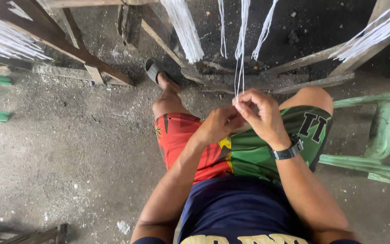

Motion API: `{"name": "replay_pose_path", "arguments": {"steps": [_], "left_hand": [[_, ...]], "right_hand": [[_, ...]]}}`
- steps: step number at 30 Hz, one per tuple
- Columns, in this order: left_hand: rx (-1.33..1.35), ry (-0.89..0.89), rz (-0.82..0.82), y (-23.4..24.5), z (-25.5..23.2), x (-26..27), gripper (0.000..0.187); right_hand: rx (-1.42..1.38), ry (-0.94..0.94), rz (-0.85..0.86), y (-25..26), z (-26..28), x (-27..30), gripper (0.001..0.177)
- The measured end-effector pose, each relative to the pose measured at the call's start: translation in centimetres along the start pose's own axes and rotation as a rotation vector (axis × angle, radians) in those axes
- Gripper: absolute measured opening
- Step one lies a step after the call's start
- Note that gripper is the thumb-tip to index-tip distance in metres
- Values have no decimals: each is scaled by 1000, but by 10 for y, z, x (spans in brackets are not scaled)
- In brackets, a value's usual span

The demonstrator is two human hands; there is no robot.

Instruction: Organizing and hanging candle wicks on a wooden rack for drying or further processing.

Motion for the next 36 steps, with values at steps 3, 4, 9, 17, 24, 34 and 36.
{"name": "replay_pose_path", "arguments": {"steps": [3, 4, 9, 17, 24, 34, 36], "left_hand": [[1, 42, -59, 15, 7, -2, 20], [4, 39, -60, 20, 14, -9, 20], [293, -106, -352, 68, -12, -17, 31], [697, -86, -405, 52, 16, -22, 20], [589, 31, -359, 40, 30, -13, 21], [555, 57, -286, 29, 39, -6, 24], [504, 50, -326, 30, 46, -1, 29]], "right_hand": [[102, 2, -39, 3, -9, 6, 9], [106, 2, -37, 3, -10, 6, 9], [342, 67, -78, -2, 10, 4, 2], [-51, -78, 50, -5, -12, 3, 13], [-82, -271, 11, 6, -43, -4, 21], [-125, -205, 81, -4, -22, -35, 8], [-86, -186, 65, -3, -27, -36, 10]]}}
Point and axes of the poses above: each hand's wrist, its own x-axis away from the middle knuckle, its own y-axis out of the back of the hand, z = x × y, the point moved 10 cm from there along -x, towards the middle knuckle, and after that the axes turned 7 degrees about z, right-handed, at the moved point
